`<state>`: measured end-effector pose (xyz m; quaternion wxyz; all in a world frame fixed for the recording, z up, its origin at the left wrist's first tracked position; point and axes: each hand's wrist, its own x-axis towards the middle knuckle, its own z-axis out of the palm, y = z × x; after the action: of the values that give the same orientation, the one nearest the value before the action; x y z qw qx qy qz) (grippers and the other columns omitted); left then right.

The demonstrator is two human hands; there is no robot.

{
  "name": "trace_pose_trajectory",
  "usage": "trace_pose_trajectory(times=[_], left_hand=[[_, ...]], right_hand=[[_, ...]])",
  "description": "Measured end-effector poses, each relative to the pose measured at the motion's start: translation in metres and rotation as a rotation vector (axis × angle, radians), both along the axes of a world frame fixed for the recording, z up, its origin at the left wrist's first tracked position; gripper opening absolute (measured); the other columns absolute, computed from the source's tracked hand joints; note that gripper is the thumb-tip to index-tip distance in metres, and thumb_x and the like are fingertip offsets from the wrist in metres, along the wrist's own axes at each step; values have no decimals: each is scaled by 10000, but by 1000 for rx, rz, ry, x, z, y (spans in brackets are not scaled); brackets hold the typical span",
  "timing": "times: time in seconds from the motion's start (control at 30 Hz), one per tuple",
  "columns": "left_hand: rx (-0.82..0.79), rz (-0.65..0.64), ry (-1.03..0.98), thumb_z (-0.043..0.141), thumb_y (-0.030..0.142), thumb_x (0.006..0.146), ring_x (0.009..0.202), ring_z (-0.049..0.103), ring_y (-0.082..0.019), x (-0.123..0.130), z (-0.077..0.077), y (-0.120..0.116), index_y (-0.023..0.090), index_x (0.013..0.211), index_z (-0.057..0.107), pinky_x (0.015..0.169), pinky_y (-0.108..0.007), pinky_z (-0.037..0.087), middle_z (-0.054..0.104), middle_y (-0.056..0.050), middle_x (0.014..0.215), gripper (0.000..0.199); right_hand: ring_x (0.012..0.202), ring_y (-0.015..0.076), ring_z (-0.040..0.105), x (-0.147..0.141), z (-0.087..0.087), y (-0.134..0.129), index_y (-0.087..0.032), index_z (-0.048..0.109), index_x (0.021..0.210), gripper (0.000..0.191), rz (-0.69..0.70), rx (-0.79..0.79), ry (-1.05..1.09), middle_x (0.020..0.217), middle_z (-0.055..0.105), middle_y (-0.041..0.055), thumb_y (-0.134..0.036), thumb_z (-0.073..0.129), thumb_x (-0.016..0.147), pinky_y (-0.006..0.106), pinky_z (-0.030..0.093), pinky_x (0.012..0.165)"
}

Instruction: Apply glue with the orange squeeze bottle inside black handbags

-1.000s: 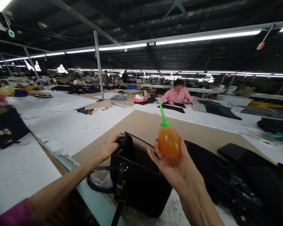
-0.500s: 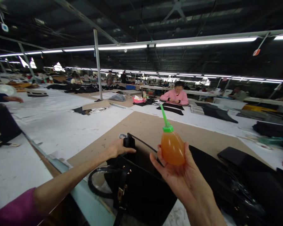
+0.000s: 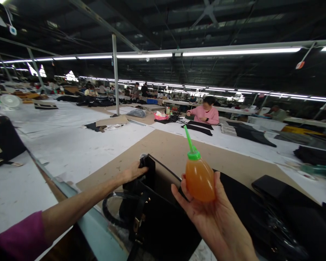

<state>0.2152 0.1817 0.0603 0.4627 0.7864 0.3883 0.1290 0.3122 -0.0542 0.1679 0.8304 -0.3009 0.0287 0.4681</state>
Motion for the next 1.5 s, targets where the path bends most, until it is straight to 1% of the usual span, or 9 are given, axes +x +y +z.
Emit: trace_pose_trajectory(times=[0.17, 0.33, 0.47, 0.63, 0.83, 0.97, 1.17, 1.37, 1.5], left_hand=[[-211, 8, -229, 546, 458, 764, 659, 627, -162, -12, -9, 2, 158, 998, 592, 559, -234, 485, 674, -48, 781, 383], [-296, 1, -388, 627, 517, 686, 588, 606, -160, -14, 4, -1, 125, 921, 613, 547, -254, 488, 657, -54, 718, 457], [-282, -52, -556, 695, 424, 635, 736, 624, -181, -10, 33, -15, 150, 1010, 595, 683, -286, 510, 670, -46, 868, 475], [-146, -149, -583, 676, 354, 651, 739, 622, -197, -2, 80, -28, 120, 947, 627, 704, -315, 505, 676, -52, 839, 380], [286, -411, -247, 619, 305, 697, 683, 563, -134, 12, 149, -17, 102, 853, 670, 718, -254, 429, 610, 20, 687, 261], [543, -520, 94, 620, 273, 685, 586, 487, -104, 24, 174, -7, 126, 753, 679, 628, -217, 357, 509, 57, 548, 172], [579, -767, 362, 654, 191, 633, 567, 483, -128, 50, 157, -4, 161, 699, 685, 579, -233, 327, 556, 43, 526, 78], [500, -822, 447, 663, 166, 605, 575, 504, -146, 62, 113, -11, 179, 634, 681, 560, -236, 350, 595, 28, 530, 37], [467, -836, 464, 658, 197, 603, 572, 516, -150, 68, 95, -11, 194, 639, 685, 551, -234, 363, 599, 27, 525, 45]], right_hand=[[756, 206, 625, 5, 2, 2, -191, 626, 1010, 294, -7, -14, 39, 964, 619, 120, -402, 431, 946, 556, 492, 796], [711, 210, 622, 13, 3, -8, -200, 635, 991, 321, -47, -28, 102, 957, 609, 110, -441, 430, 936, 573, 502, 747], [699, 191, 622, 10, 0, -29, -185, 626, 1043, 356, -48, 15, 70, 973, 590, 128, -447, 406, 943, 529, 511, 766], [689, 202, 630, 6, -1, -54, -228, 589, 1142, 364, -95, -46, 54, 1006, 599, 120, -465, 402, 938, 506, 534, 729], [697, 214, 637, 20, -9, -74, -205, 609, 1124, 468, -52, -124, 65, 1016, 615, 147, -571, 451, 879, 342, 578, 582], [842, 271, 643, 38, -32, -83, -211, 587, 1168, 486, 49, -82, -93, 1107, 610, 148, -440, 709, 757, 315, 583, 605], [936, 274, 628, 41, -50, -76, -204, 580, 1170, 513, 18, -218, -401, 1114, 631, 108, -334, 774, 713, 255, 578, 633], [1082, 276, 550, 45, -44, -76, -220, 584, 1133, 473, 34, -303, -631, 1233, 566, 96, -400, 734, 722, 278, 543, 745], [1052, 270, 566, 61, -47, -75, -212, 515, 1179, 638, 27, -372, -830, 1177, 598, 100, -368, 805, 632, 296, 512, 817]])
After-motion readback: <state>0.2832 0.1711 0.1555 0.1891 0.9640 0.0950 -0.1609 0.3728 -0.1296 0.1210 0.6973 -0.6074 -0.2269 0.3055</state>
